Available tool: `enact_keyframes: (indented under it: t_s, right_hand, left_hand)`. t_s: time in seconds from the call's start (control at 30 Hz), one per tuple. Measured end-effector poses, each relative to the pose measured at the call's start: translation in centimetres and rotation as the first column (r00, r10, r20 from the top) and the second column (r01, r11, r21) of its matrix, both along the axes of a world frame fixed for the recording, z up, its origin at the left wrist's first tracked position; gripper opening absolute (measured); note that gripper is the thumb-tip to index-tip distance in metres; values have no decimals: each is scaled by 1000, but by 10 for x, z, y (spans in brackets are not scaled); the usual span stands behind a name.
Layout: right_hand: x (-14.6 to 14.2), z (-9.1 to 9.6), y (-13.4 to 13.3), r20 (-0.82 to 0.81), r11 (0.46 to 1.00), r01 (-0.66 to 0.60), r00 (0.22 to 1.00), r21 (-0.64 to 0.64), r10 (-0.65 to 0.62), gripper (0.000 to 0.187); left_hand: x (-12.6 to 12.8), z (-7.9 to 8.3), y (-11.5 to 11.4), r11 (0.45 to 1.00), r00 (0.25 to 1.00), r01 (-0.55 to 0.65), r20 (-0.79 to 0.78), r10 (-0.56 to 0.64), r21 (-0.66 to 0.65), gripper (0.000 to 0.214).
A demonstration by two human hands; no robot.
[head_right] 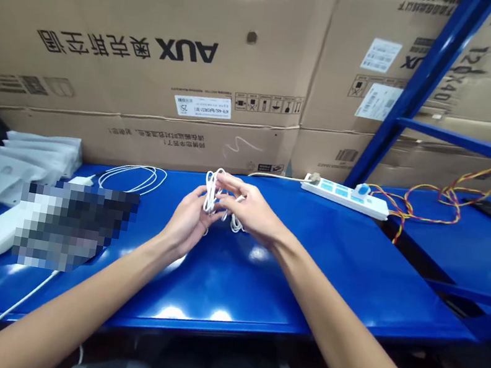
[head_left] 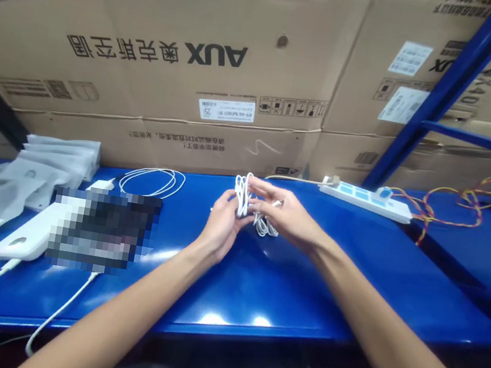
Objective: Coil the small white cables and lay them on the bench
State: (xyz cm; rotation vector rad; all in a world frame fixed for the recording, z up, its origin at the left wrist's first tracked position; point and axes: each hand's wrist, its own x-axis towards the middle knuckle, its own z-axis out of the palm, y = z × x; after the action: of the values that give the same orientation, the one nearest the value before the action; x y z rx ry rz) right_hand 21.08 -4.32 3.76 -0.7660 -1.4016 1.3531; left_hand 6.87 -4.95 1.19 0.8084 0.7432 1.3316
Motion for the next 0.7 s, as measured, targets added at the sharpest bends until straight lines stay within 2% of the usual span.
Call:
enact_keyframes:
  t_s: [0.17,0.23,0.33,0.43,0.6,0.7]
  right_hand:
    - [21,16,4,239,976,-206,953,65,186,51]
    - [26,21,8,341,963,-244,920,113,193,50]
    - [27,19,16,428,953,-142,904,269,14,34]
    - [19,6,20,403,913,0,898,407,-180,16]
    - [11,-13,17,314,838,212,858,503,-406,33]
    - [13,-17,16,200,843,328,874,427,-442,39]
  left_hand:
    - [-4,0,-2,1000,1000,20,-2,-20,-21,14]
    - [-3,0,-4,999,1000,30,1,-30,-26,14]
    - [-2,1,-4,999,999,23,27,-22,-33,13]
    - [-1,0,-4,1000,997,17,79,-16,-9,12]
    - [0,-4,-2,999,995,-34,92,31,30,12]
    - [-3,-5,1,997,997,-51,61,48,52,13]
